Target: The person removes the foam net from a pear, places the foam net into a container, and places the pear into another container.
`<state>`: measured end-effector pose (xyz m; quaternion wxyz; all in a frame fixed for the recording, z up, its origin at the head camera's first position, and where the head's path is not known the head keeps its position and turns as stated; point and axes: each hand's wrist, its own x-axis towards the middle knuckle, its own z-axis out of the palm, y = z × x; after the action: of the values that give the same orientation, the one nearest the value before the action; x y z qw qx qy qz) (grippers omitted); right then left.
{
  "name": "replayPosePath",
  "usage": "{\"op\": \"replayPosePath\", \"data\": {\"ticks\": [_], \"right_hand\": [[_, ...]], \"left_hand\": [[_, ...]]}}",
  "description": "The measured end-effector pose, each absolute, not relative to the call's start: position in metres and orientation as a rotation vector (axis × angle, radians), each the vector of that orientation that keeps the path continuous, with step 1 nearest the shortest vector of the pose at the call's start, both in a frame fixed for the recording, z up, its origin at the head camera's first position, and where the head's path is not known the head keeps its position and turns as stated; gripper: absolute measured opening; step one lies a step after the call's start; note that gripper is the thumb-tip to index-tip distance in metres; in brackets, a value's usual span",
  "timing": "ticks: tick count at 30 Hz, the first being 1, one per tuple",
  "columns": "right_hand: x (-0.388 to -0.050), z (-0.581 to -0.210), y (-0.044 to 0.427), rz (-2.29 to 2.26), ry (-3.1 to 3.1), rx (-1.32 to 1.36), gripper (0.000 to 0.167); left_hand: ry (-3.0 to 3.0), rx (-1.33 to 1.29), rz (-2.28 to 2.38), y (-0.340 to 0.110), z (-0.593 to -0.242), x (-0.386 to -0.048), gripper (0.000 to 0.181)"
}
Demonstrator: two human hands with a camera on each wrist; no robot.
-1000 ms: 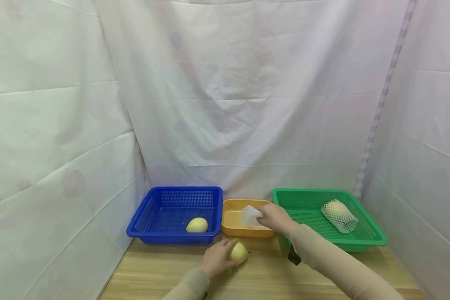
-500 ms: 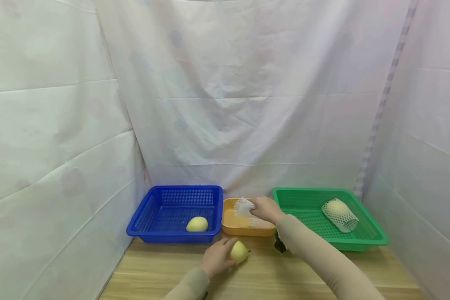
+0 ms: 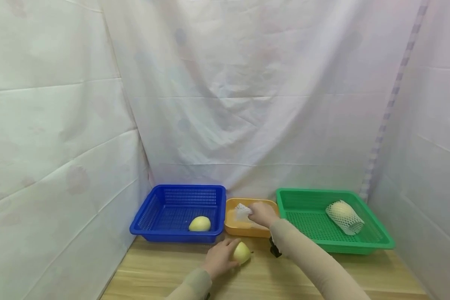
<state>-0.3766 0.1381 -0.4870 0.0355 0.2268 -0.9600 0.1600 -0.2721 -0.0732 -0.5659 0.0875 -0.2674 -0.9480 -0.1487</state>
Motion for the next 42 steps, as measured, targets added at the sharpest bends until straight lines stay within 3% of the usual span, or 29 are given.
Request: {"op": "replayPosePath", "data": {"ticks": [6,25,42], "right_hand": [[-0.376,-0.494,0.135,0.462,-3.006,0.651,0.002],[-0.379,-0.503,0.137,0.577,-3.148,0.517,0.063],[-0.383,-0.5,0.148,0.66,-3.06,0.503,0.051]], "left_hand": [[-2.804,-0.803,-0.44,-0.072,-0.565,-0.271,0.075],[-2.759,-0.806,-0.424,-0.07,-0.567,-0.27,0.075],[-2.795,-0.769,-0.455,-0.073,-0.567,-0.268,0.074]]}}
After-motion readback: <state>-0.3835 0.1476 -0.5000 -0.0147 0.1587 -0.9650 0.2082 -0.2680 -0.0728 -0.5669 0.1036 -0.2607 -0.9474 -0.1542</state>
